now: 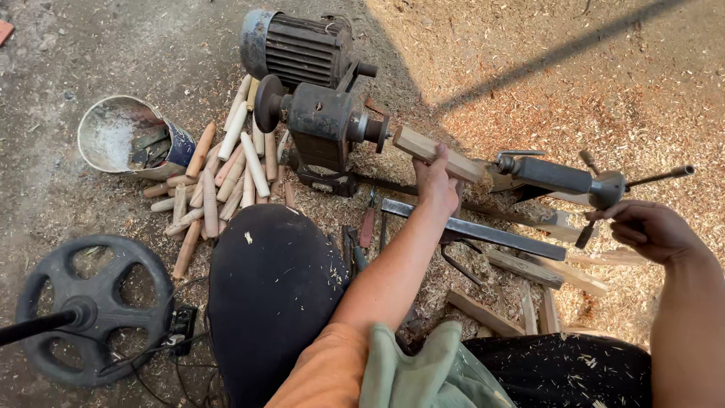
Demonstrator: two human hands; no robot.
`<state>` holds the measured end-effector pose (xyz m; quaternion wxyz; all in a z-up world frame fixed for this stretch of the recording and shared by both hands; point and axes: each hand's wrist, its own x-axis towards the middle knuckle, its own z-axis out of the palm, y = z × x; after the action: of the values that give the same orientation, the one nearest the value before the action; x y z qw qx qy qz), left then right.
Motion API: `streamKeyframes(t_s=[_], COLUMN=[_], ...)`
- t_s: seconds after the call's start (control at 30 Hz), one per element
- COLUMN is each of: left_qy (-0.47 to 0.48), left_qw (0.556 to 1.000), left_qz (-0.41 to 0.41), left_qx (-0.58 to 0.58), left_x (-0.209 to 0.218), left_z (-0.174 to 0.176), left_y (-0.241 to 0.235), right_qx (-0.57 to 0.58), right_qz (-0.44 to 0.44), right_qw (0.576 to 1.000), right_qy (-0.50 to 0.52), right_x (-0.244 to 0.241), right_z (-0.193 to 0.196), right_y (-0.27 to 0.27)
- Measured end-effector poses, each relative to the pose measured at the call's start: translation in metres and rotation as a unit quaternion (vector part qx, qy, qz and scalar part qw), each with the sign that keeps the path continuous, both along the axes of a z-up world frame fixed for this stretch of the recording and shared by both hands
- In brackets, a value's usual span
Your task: The person operates a wood lathe to shape a cylindrical wooden piece using a chisel. They remove the finished piece, replace it with a new blank, and continue shaping the new piece.
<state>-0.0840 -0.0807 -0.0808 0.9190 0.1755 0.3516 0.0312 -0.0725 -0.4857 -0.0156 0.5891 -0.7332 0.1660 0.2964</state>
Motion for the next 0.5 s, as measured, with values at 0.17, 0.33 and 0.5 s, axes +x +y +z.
streamKeyframes(t_s=[0.17,0.33,0.5], left_qy=[-0.009,-0.006,-0.002], left_qw=[1.000,1.000,1.000], left_qz=[0.016,-0.003,-0.003], left_qx=[-0.008,-0.021,-0.007], left_x=[0.002,-0.007,-0.009], left_z=[0.006,0.022,0.029], left_y=[-0.003,0.002,0.003], right_qx=[-0.045,-0.084,-0.084], right_qz=[0.021,0.014,0.001], right_qw=[0.999,0.996,0.996], right_qy=[0.014,0.012,0.023], right_x=[0.003,0.001,0.006], right_z=[0.009,0.007,0.008], right_y=[0.005,0.008,0.009])
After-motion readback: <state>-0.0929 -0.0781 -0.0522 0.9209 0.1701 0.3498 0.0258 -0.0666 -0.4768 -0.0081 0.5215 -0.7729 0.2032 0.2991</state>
